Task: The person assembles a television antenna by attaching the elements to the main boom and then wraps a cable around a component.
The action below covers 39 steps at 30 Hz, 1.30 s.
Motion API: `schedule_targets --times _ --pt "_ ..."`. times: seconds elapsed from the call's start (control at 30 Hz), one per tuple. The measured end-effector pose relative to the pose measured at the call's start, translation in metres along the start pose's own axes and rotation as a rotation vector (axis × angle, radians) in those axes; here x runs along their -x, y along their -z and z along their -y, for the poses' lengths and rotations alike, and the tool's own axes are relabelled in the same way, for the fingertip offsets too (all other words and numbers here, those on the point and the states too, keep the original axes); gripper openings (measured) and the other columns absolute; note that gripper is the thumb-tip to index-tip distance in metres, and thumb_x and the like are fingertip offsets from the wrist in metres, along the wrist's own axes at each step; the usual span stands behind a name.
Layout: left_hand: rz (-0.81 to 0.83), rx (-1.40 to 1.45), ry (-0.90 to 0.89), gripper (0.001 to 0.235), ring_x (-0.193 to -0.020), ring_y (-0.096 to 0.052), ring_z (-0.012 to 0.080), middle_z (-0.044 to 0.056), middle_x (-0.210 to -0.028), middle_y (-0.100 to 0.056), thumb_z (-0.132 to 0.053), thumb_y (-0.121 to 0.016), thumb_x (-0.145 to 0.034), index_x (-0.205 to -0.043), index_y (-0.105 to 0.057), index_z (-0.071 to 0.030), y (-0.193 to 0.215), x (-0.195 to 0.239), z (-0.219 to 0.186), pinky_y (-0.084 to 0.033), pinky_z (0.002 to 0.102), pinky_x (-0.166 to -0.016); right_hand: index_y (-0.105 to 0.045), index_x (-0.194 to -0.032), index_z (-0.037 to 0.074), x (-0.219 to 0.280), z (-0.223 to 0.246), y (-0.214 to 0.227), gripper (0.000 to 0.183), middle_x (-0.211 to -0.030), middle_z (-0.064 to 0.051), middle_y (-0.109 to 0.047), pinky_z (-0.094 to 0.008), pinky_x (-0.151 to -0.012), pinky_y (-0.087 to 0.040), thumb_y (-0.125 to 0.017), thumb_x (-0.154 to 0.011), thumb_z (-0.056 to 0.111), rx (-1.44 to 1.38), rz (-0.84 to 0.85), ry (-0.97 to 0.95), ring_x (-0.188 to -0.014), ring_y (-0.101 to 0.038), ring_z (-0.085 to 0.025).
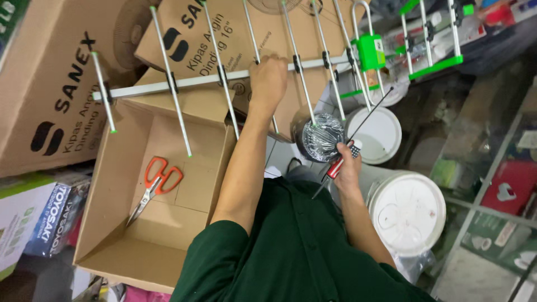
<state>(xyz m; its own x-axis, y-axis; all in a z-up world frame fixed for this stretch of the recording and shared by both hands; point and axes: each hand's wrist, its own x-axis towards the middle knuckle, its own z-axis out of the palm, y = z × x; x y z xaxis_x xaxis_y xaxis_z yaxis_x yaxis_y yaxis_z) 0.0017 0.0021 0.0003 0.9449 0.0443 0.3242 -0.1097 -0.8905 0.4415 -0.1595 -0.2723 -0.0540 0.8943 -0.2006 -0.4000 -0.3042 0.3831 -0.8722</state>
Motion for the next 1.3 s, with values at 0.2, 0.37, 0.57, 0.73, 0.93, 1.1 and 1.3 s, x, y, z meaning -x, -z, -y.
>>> schedule_targets --times 0.2,0.37,0.57,0.73,0.93,1.1,1.3 --pt "0.007 0.017 0.041 0.017 -0.095 -0.068 0.0316 0.011 -0.09 -0.071 -0.002 -0.062 -0.079 -0.085 -0.076 -0.009 0.005 -0.003 -0.004 -0.049 0.055 -0.079 -0.057 -0.12 0.007 0.023 0.002 0.031 0.032 -0.105 -0.003 -0.066 -0.03 -0.078 -0.056 -0.07 -0.091 0.013 -0.127 -0.144 0.18 -0.092 -0.067 -0.015" --pt "0.005 0.023 0.043 0.017 -0.095 -0.068 0.0308 0.011 -0.092 -0.07 0.0 -0.063 -0.078 -0.087 -0.075 -0.008 0.004 -0.002 -0.003 -0.049 0.053 -0.079 -0.056 -0.125 0.001 0.032 0.04 0.024 0.037 -0.119 -0.01 -0.069 -0.036 -0.1 -0.058 -0.065 -0.09 0.011 -0.221 -0.089 0.313 -0.109 -0.07 -0.021" --pt "0.017 0.034 0.06 0.023 -0.101 -0.065 0.0312 0.01 -0.099 -0.069 0.001 -0.066 -0.072 -0.093 -0.071 -0.007 0.011 0.0 -0.008 -0.047 0.052 -0.078 -0.058 -0.125 -0.002 -0.029 0.109 -0.05 0.037 -0.117 -0.011 -0.07 -0.037 -0.099 -0.058 -0.068 -0.092 0.01 -0.15 0.177 0.278 -0.107 -0.071 -0.022" --pt "-0.026 0.172 0.057 0.039 -0.105 -0.063 0.0353 0.015 -0.104 -0.067 -0.003 -0.068 -0.071 -0.109 -0.065 -0.004 0.024 -0.001 -0.01 -0.046 0.054 -0.082 -0.062 -0.113 0.006 -0.106 0.125 -0.112 0.028 -0.089 -0.001 -0.066 -0.027 -0.056 -0.05 -0.076 -0.091 0.015 0.16 0.247 0.152 -0.068 -0.062 -0.011" --pt "-0.27 0.572 0.122 0.054 -0.132 -0.053 0.042 0.024 -0.141 -0.057 0.01 -0.052 -0.088 -0.141 -0.052 0.002 0.022 0.001 -0.006 -0.045 0.047 -0.113 -0.063 -0.094 0.01 -0.158 0.114 -0.156 0.02 -0.071 0.001 -0.061 -0.027 -0.043 -0.042 -0.078 -0.091 0.022 0.307 0.336 -0.004 -0.049 -0.053 -0.01" --pt "-0.406 0.685 0.196 0.061 -0.137 -0.056 0.0387 0.022 -0.14 -0.06 0.018 -0.04 -0.082 -0.138 -0.056 0.0 0.029 0.005 -0.004 -0.042 0.043 -0.121 -0.066 -0.094 0.011 -0.169 0.112 -0.168 0.02 -0.071 0.002 -0.06 -0.027 -0.044 -0.042 -0.077 -0.09 0.026 0.453 0.375 -0.009 -0.05 -0.054 -0.009" --pt "-0.479 0.648 0.234 0.057 -0.137 -0.055 0.0402 0.022 -0.14 -0.058 0.019 -0.041 -0.083 -0.135 -0.058 0.001 0.038 0.015 0.0 -0.04 0.045 -0.12 -0.062 -0.091 0.008 -0.169 0.108 -0.175 0.025 -0.068 0.001 -0.058 -0.028 -0.044 -0.043 -0.078 -0.091 0.028 0.554 0.398 0.057 -0.051 -0.054 -0.01"
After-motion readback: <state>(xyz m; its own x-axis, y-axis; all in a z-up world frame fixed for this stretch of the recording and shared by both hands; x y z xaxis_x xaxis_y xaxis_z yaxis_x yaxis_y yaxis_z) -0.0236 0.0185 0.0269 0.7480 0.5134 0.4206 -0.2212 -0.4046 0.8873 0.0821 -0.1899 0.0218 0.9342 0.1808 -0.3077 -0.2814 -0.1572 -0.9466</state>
